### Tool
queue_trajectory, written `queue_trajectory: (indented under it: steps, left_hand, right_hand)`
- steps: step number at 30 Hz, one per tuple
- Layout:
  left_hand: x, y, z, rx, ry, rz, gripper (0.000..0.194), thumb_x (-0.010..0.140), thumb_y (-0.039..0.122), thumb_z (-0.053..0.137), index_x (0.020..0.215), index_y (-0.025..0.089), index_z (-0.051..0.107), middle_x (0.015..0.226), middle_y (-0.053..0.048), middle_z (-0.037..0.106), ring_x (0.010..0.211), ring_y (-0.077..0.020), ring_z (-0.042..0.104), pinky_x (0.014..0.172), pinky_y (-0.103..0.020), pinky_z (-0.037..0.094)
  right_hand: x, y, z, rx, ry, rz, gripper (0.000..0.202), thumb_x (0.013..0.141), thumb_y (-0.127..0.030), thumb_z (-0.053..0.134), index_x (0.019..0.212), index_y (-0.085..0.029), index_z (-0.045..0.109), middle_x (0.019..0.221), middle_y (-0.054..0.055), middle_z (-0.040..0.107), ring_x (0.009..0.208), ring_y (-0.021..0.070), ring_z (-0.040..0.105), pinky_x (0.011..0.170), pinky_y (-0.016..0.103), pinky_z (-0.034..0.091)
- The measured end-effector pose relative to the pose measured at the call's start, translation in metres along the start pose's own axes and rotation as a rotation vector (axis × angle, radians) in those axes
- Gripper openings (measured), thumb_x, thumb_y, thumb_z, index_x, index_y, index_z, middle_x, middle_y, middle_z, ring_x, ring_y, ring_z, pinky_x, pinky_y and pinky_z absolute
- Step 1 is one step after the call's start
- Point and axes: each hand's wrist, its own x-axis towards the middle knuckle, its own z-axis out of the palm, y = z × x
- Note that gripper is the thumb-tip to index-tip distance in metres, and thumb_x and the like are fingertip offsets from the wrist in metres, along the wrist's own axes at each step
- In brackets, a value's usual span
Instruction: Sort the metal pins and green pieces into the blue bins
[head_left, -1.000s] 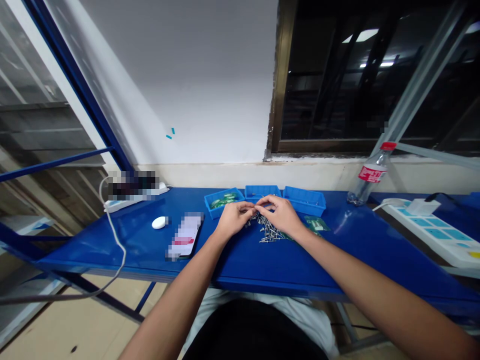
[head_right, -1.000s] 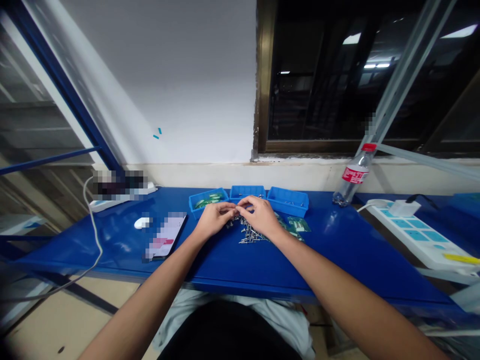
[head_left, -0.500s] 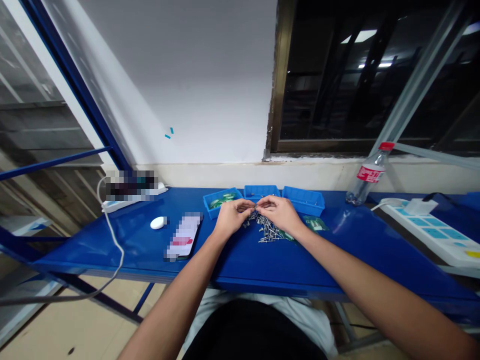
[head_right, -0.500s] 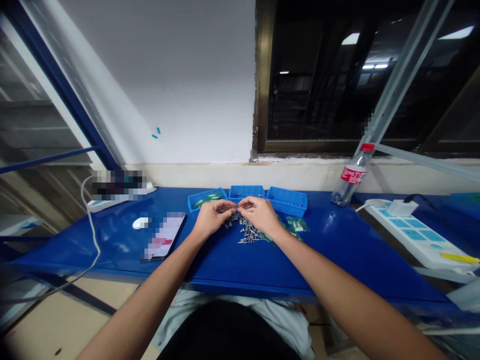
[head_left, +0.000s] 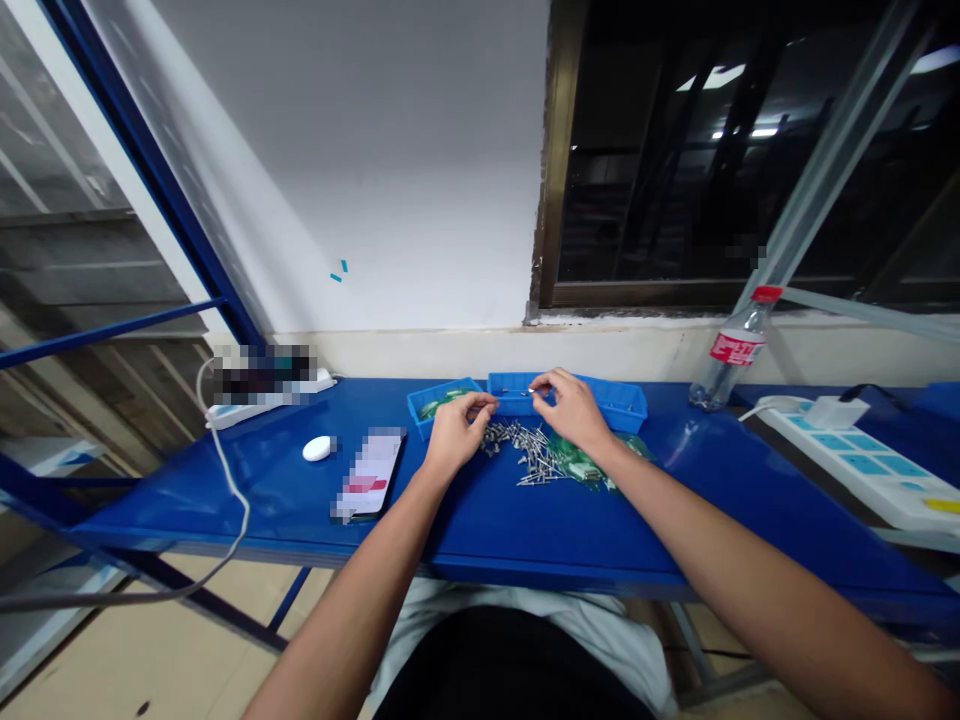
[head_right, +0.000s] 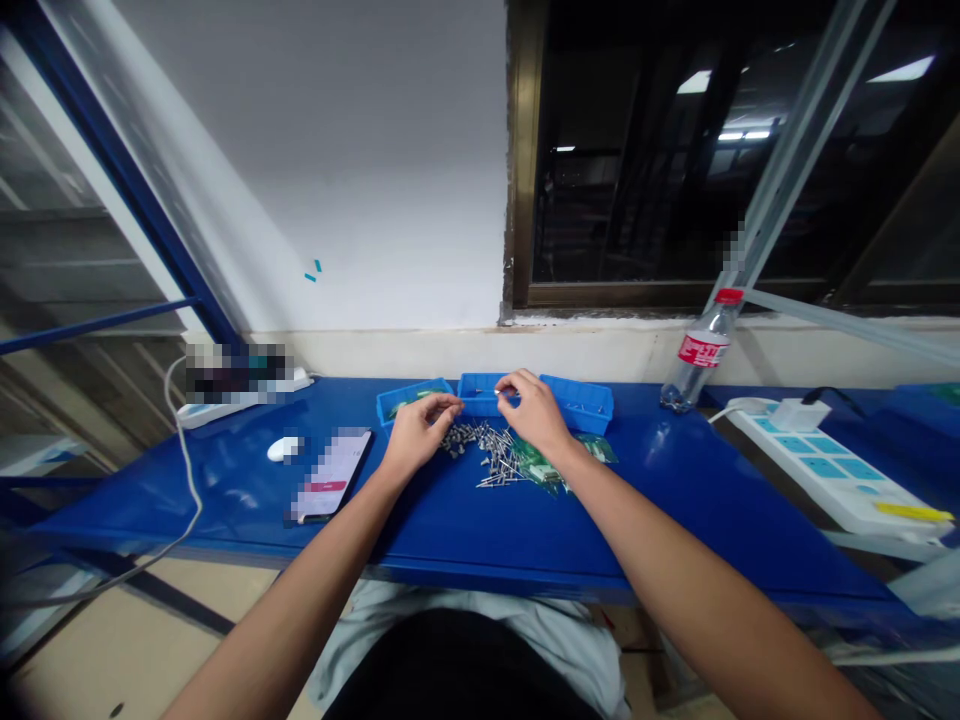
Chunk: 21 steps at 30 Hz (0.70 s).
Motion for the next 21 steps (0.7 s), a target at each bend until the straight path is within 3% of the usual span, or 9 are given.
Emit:
queue_trajectory:
  steps: [5, 9, 13, 21]
  left_hand:
    - [0.000, -0.001, -0.002, 0.092, 0.036, 0.040, 0.023, 0.097, 0.018, 0.054, 0.110, 0.019, 0.073, 0.105, -0.006, 0.078, 0.095, -0.0192, 0.074, 0.085, -0.031, 0.060]
    - [0.000, -0.002, -0.002, 0.127, 0.054, 0.047, 0.023, 0.097, 0.018, 0.054, 0.110, 0.019, 0.073, 0.106, -0.006, 0.078, 0.095, -0.0191, 0.075, 0.085, -0.031, 0.060]
    - [-0.001, -0.002, -0.002, 0.131, 0.047, 0.043, 0.022, 0.097, 0.018, 0.054, 0.109, 0.019, 0.073, 0.107, -0.006, 0.078, 0.096, -0.0194, 0.075, 0.085, -0.031, 0.060]
    - [-0.003, 0.000, -0.001, 0.135, 0.012, 0.034, 0.024, 0.097, 0.022, 0.055, 0.110, 0.019, 0.074, 0.108, -0.006, 0.078, 0.101, -0.0213, 0.074, 0.087, -0.033, 0.060]
  right_hand:
    - [0.002, 0.017, -0.004, -0.105, -0.094, -0.050, 0.026, 0.091, -0.010, 0.054, 0.101, -0.020, 0.076, 0.103, 0.009, 0.074, 0.099, 0.0249, 0.066, 0.094, 0.040, 0.051]
    - [-0.010, -0.001, -0.001, -0.112, -0.327, -0.159, 0.021, 0.094, -0.016, 0.059, 0.103, -0.022, 0.077, 0.100, 0.007, 0.074, 0.098, 0.0242, 0.065, 0.095, 0.041, 0.049]
    - [-0.020, -0.017, 0.004, -0.115, -0.522, -0.216, 0.015, 0.095, -0.025, 0.064, 0.096, -0.022, 0.078, 0.091, 0.008, 0.071, 0.094, 0.0242, 0.062, 0.086, 0.038, 0.049]
    - [-0.022, -0.027, 0.005, -0.016, -0.541, -0.226, 0.019, 0.094, -0.035, 0.068, 0.086, -0.022, 0.078, 0.092, 0.007, 0.067, 0.096, 0.0229, 0.059, 0.088, 0.036, 0.048]
